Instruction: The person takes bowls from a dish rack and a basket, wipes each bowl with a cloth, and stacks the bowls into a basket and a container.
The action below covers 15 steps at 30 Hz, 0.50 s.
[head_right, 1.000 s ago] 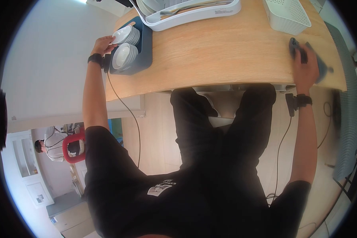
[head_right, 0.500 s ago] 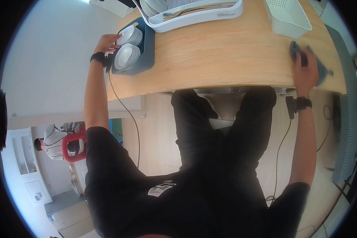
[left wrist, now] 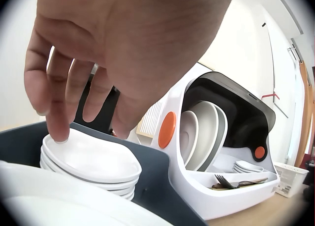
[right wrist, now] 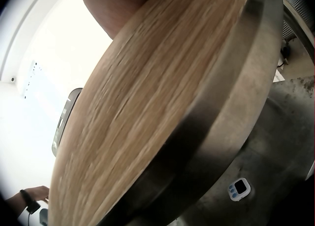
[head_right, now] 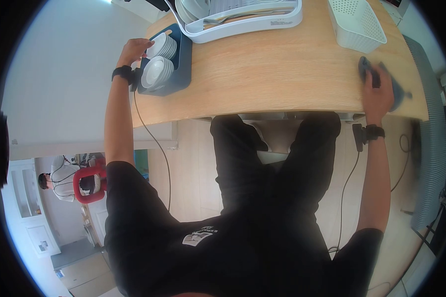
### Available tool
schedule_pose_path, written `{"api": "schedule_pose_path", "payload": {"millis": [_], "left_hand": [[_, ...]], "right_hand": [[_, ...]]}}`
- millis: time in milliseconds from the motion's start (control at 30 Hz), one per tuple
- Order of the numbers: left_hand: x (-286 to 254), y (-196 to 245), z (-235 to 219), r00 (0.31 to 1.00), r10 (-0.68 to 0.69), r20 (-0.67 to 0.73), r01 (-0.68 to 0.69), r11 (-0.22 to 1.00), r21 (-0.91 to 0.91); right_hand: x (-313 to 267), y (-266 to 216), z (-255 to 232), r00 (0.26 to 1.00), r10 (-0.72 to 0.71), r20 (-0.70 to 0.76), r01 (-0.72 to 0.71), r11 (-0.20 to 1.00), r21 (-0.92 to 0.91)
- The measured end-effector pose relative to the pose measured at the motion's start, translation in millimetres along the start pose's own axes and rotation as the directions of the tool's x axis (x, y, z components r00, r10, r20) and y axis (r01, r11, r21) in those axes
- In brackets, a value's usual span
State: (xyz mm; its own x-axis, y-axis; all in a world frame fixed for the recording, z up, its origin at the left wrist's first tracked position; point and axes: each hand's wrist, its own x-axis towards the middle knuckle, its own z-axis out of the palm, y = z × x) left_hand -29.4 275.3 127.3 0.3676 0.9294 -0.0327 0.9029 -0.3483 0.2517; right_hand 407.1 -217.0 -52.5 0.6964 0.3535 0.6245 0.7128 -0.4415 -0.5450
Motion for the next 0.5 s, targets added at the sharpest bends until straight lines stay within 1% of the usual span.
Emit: {"api": "schedule_pose_path", "payload": {"millis": [33, 100, 133, 200, 267, 400, 467, 500], "left_hand": [[-2, 5, 0, 1.000, 0.000, 0.001, 0.000, 1.000, -0.006], [-7, 15, 3, 0.989, 0.132, 0.062, -0.129, 0.991, -0.047], [-7, 16, 5, 0.990, 0.131, 0.061, -0.128, 0.990, -0.052], [-5, 15, 10, 0.962, 0.192, 0.196, -0.205, 0.978, 0.043], [1, 9, 16, 0.966, 0.193, 0.174, -0.204, 0.978, 0.046], [-2, 8, 18, 0.972, 0.183, 0.145, -0.189, 0.982, 0.026], [-1, 4, 18, 0.973, 0.180, 0.141, -0.188, 0.981, 0.040], [-1, 2, 18, 0.974, 0.178, 0.140, -0.188, 0.980, 0.060]], "right_hand": [[0, 0, 0, 1.000, -0.022, -0.019, 0.022, 1.000, 0.006], [1, 0, 0, 0.998, -0.050, -0.041, 0.051, 0.999, 0.008], [1, -1, -1, 0.999, -0.038, -0.031, 0.038, 0.999, -0.003], [1, -2, -1, 0.999, -0.032, -0.022, 0.032, 0.999, -0.015], [2, -4, -2, 1.000, -0.008, -0.004, 0.008, 0.999, -0.048], [2, -7, -4, 1.000, -0.029, 0.003, 0.029, 0.998, -0.061], [2, -7, -3, 0.997, -0.059, -0.045, 0.059, 0.998, 0.011], [2, -8, -3, 0.997, -0.065, -0.047, 0.066, 0.998, 0.008]]}}
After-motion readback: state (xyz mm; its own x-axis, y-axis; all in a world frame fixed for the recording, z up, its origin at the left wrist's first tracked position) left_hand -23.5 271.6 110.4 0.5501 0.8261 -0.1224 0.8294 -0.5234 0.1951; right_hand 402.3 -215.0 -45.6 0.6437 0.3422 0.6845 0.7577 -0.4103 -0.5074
